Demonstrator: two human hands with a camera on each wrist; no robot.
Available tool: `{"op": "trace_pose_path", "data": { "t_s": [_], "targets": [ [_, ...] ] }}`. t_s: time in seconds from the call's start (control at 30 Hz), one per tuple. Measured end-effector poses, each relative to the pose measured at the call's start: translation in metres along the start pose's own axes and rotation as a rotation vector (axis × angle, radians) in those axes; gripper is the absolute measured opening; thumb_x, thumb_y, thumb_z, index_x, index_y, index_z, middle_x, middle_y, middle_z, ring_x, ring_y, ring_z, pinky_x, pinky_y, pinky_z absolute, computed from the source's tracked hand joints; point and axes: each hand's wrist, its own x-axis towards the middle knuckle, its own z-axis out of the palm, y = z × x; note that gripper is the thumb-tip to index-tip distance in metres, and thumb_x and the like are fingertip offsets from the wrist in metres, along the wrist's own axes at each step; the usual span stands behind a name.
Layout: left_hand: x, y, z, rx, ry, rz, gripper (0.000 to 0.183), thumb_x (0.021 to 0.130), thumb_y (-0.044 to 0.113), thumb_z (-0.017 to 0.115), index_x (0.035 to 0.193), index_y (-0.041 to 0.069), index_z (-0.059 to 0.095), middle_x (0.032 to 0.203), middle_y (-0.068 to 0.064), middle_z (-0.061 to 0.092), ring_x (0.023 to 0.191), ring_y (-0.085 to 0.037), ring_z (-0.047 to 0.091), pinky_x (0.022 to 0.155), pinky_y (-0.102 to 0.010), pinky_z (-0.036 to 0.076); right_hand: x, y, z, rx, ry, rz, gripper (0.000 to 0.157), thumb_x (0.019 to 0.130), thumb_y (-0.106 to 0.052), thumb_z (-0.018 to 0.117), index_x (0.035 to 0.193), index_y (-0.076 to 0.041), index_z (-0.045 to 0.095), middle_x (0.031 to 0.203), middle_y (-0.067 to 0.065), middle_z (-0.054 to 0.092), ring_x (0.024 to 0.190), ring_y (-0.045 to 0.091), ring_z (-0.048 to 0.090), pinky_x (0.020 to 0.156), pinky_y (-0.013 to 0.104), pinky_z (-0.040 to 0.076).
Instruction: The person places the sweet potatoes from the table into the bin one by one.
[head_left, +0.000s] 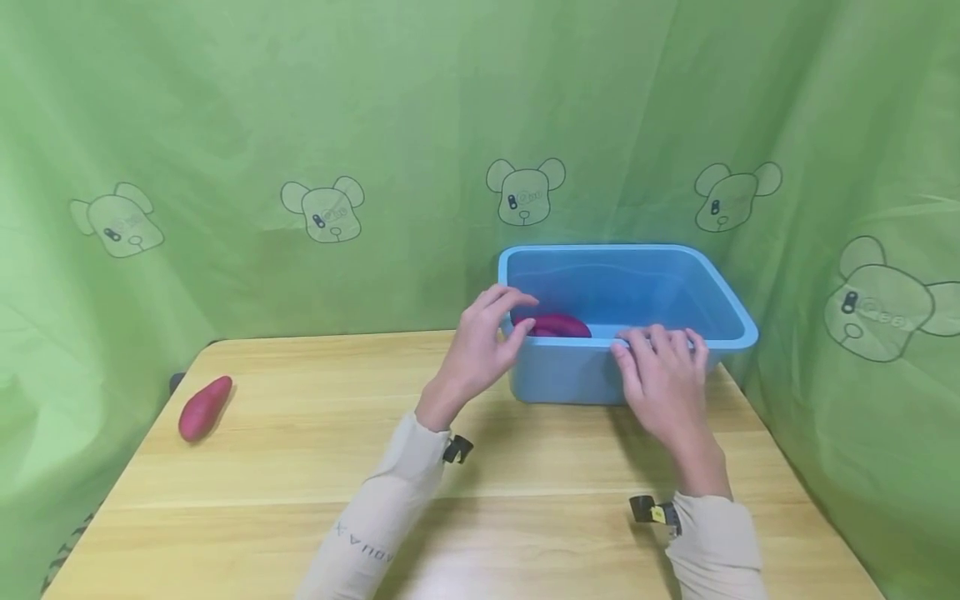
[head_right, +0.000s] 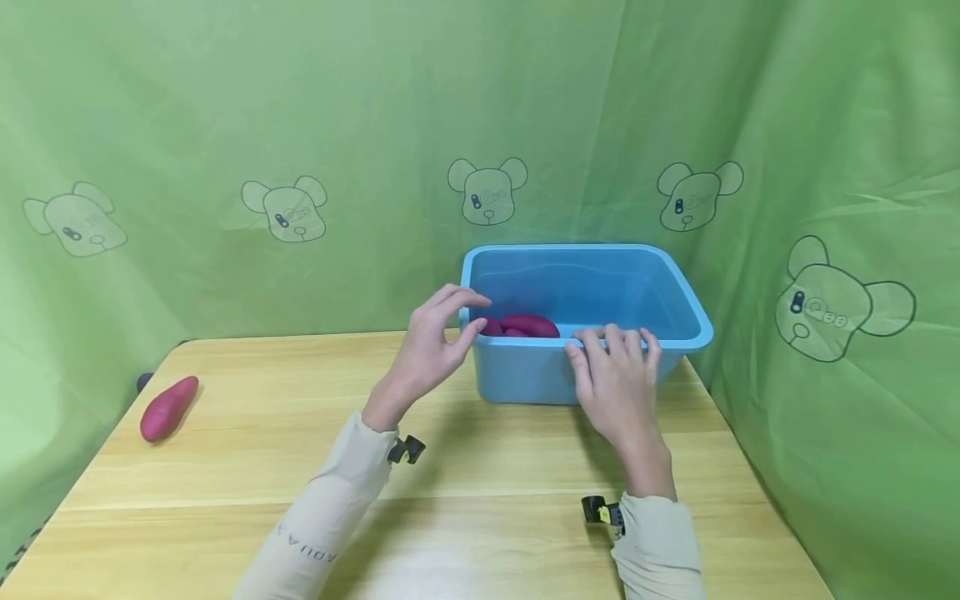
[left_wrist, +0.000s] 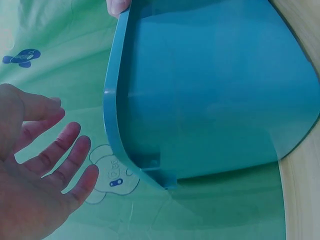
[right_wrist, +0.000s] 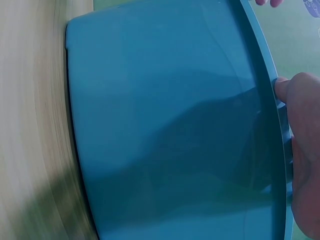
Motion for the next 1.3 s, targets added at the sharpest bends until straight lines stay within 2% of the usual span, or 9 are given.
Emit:
{"op": "trace_pose_path", "data": {
  "t_s": [0.17, 0.5, 0.77, 1.0, 1.13, 1.3],
  "targets": [
    [-0.011, -0.010, -0.008, -0.026, 0.050, 0.020, 0.025, 0.097, 0.005, 0.068, 0.122, 0.002, 0.068, 0.120, -0.006, 0.065, 0.113, -0.021, 0.062, 0.102, -0.025, 0.047, 0.000, -0.001, 0.000, 0.003, 0.002, -0.003, 0.034, 0.108, -0.033, 0.049, 0.119, -0.006, 0.065, 0.114, 0.018, 0.061, 0.116, 0.044, 0.048, 0.113, 0.069, 0.016],
    [-0.031, -0.022, -0.028, -0.031, 0.134, 0.035, 0.031, 0.095, 0.005, 0.070, 0.126, 0.002, 0.067, 0.128, -0.009, 0.064, 0.126, -0.019, 0.055, 0.112, -0.033, 0.042, 0.001, -0.003, 0.001, 0.005, 0.007, -0.015, 0.031, 0.108, -0.031, 0.050, 0.118, -0.005, 0.065, 0.112, 0.019, 0.061, 0.115, 0.044, 0.048, 0.113, 0.069, 0.016],
    [-0.038, -0.025, -0.041, -0.051, 0.208, 0.073, 0.031, 0.094, 0.003, 0.069, 0.125, 0.000, 0.066, 0.129, -0.014, 0.064, 0.127, -0.022, 0.055, 0.113, -0.036, 0.042, 0.002, -0.002, 0.000, 0.006, 0.028, -0.018, 0.032, 0.107, -0.032, 0.051, 0.117, -0.005, 0.066, 0.110, 0.018, 0.061, 0.113, 0.044, 0.048, 0.113, 0.068, 0.017],
    [-0.043, -0.027, -0.049, -0.046, 0.231, 0.095, 0.031, 0.093, 0.001, 0.069, 0.124, -0.002, 0.066, 0.127, -0.019, 0.064, 0.125, -0.025, 0.056, 0.112, -0.037, 0.042, 0.001, -0.002, -0.001, 0.005, 0.034, -0.012, 0.032, 0.107, -0.031, 0.051, 0.117, -0.005, 0.066, 0.110, 0.018, 0.061, 0.114, 0.044, 0.048, 0.113, 0.068, 0.017],
    [-0.044, -0.030, -0.055, -0.038, 0.237, 0.078, 0.032, 0.093, 0.000, 0.069, 0.125, -0.003, 0.065, 0.128, -0.018, 0.064, 0.125, -0.025, 0.056, 0.113, -0.037, 0.041, 0.001, -0.002, -0.002, 0.005, 0.037, -0.015, 0.032, 0.107, -0.031, 0.051, 0.117, -0.004, 0.066, 0.110, 0.018, 0.061, 0.114, 0.044, 0.048, 0.114, 0.068, 0.017],
    [-0.050, -0.035, -0.068, -0.013, 0.277, 0.045, 0.032, 0.094, 0.002, 0.069, 0.125, -0.003, 0.065, 0.128, -0.019, 0.064, 0.126, -0.027, 0.056, 0.112, -0.038, 0.042, 0.002, -0.004, -0.001, 0.008, 0.037, -0.019, 0.032, 0.107, -0.031, 0.051, 0.117, -0.005, 0.066, 0.110, 0.018, 0.061, 0.112, 0.044, 0.048, 0.113, 0.068, 0.018]
  ]
}}
